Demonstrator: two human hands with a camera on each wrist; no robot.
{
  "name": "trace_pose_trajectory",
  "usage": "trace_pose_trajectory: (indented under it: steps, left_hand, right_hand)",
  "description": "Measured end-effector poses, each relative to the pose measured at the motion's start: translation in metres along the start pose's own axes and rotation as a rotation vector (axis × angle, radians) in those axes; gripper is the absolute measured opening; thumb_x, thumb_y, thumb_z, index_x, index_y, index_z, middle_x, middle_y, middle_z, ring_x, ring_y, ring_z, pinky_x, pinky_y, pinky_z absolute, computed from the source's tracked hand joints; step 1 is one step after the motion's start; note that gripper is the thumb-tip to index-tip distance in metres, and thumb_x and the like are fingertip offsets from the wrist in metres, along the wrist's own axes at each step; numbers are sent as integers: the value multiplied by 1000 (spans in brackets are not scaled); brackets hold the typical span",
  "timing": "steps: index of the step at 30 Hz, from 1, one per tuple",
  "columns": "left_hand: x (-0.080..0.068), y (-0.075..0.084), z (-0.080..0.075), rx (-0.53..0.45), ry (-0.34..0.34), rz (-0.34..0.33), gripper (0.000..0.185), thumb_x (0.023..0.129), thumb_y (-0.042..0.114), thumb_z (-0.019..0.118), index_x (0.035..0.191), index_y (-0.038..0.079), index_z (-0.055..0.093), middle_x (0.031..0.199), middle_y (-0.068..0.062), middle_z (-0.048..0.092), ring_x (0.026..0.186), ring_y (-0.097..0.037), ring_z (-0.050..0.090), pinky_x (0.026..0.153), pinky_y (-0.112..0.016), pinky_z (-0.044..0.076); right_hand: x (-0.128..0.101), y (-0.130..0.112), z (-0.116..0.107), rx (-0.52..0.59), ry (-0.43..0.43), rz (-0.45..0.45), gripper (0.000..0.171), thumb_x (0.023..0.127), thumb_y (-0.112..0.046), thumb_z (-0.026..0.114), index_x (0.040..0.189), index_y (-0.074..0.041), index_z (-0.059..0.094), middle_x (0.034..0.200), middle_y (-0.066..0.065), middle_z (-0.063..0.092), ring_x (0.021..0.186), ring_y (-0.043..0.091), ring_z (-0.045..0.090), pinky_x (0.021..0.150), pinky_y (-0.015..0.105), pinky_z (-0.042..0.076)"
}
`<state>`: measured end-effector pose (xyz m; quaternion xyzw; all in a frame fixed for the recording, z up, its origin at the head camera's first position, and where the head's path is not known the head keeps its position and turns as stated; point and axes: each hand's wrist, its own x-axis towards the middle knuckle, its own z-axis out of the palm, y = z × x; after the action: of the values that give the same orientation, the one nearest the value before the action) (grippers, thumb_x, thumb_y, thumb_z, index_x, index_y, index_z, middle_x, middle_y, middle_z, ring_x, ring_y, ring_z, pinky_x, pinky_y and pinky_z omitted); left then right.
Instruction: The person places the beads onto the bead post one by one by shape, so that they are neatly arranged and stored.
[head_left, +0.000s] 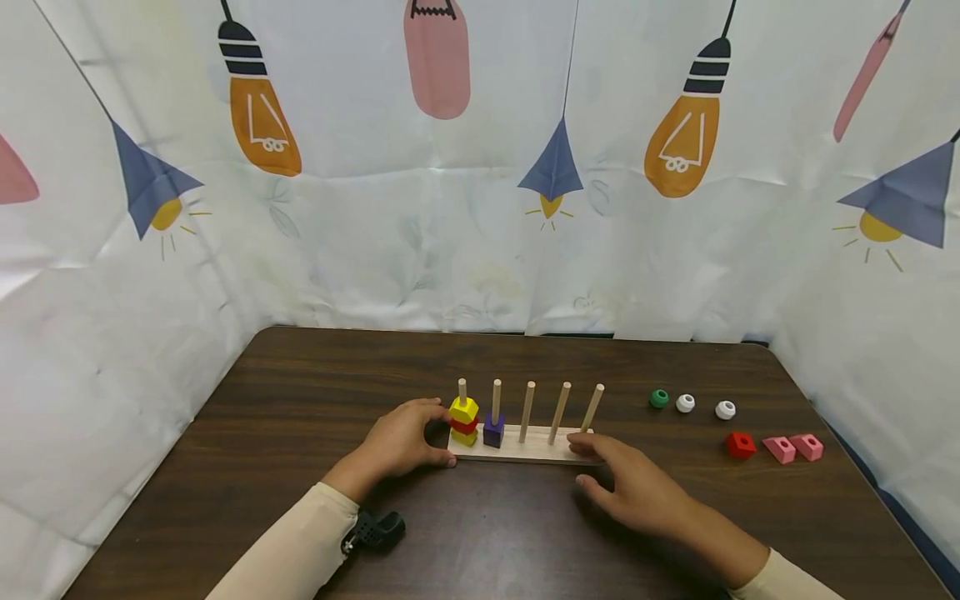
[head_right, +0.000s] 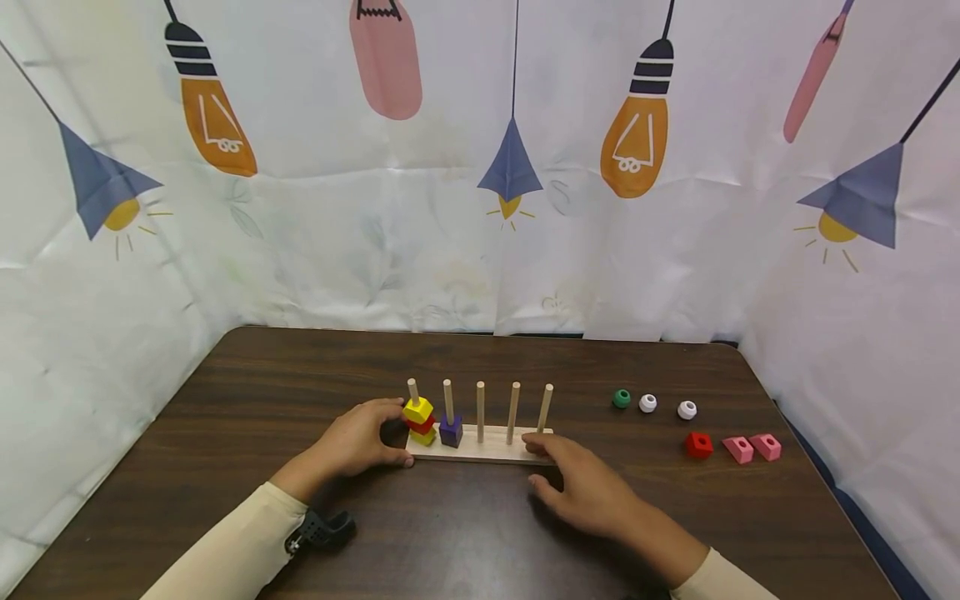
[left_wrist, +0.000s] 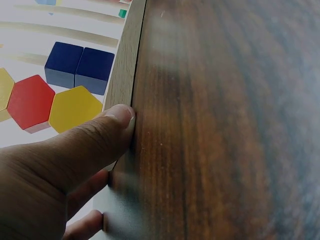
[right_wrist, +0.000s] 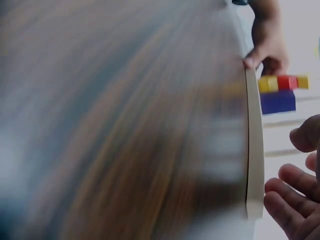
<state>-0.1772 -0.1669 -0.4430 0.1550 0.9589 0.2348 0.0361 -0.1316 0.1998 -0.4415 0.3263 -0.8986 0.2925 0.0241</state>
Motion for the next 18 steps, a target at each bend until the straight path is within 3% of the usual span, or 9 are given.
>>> trace_pose_trajectory:
  steps: [8, 18]
  left_hand:
    - [0, 1, 0, -6, -7, 2, 54, 71, 42, 95, 115, 20, 74, 145, -12, 58, 133, -36, 53, 104, -60, 45]
    - [-2, 3, -2, 6, -16, -6, 55, 73, 43, 93, 119, 19, 76, 147, -12, 56, 133, -37, 53, 102, -59, 47]
  right_hand:
    - [-23, 25, -19, -75, 49, 89, 51, 92, -14, 78, 139, -9, 57, 129, 0, 66, 106, 19, 68, 87, 41, 58]
    - [-49, 54, -51, -154, 173, 179, 52, 90, -9, 80, 137, -7, 59, 119, 2, 71, 97, 22, 69, 83, 46, 57]
